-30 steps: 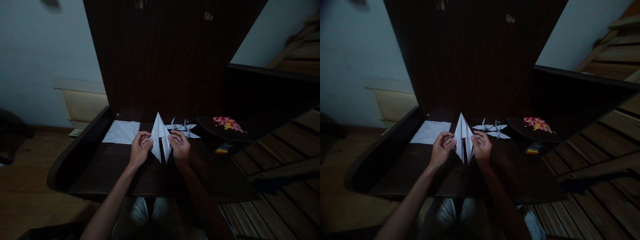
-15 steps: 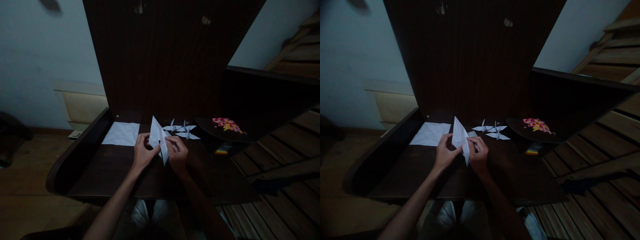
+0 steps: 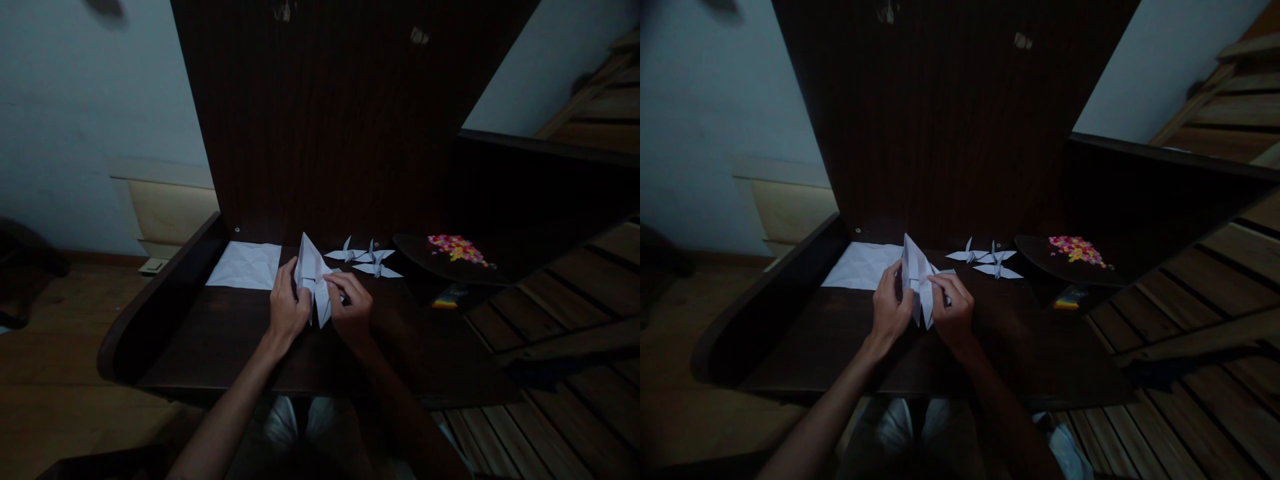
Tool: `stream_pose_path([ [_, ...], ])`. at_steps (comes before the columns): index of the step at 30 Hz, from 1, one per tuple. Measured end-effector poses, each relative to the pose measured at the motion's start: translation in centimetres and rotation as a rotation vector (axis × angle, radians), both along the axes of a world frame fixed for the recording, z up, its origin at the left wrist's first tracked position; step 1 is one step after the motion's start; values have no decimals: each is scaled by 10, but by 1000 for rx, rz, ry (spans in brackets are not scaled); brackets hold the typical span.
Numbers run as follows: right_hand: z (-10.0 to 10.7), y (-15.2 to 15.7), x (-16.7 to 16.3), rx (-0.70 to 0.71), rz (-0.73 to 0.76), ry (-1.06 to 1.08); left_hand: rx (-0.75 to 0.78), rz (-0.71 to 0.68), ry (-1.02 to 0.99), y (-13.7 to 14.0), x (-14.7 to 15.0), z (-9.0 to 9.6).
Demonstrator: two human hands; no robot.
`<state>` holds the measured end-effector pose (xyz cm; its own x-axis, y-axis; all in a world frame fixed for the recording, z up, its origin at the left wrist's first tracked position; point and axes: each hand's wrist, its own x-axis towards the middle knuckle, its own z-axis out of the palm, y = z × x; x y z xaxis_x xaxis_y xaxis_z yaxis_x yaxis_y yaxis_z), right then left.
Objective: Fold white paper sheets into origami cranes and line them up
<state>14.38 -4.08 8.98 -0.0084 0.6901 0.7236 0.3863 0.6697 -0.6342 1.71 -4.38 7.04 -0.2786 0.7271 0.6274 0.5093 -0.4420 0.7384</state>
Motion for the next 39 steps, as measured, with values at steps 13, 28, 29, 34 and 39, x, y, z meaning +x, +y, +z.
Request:
stream_pose_path([
  [13,4,2,19,-35,212,-320,-297,-10,-100,5,-16,7],
  [28,5,25,48,184,262,-524,-625,-371,-742,7,-52,17],
  [29,5,23,46,188,248,-473,-646,-385,-750,7,-53,17],
  [34,12,14,38,24,172,-191,-667,-419,-798,7,-55,14],
  [39,3,31,38,-504,222,160,-727,-384,-848,5,-63,8],
])
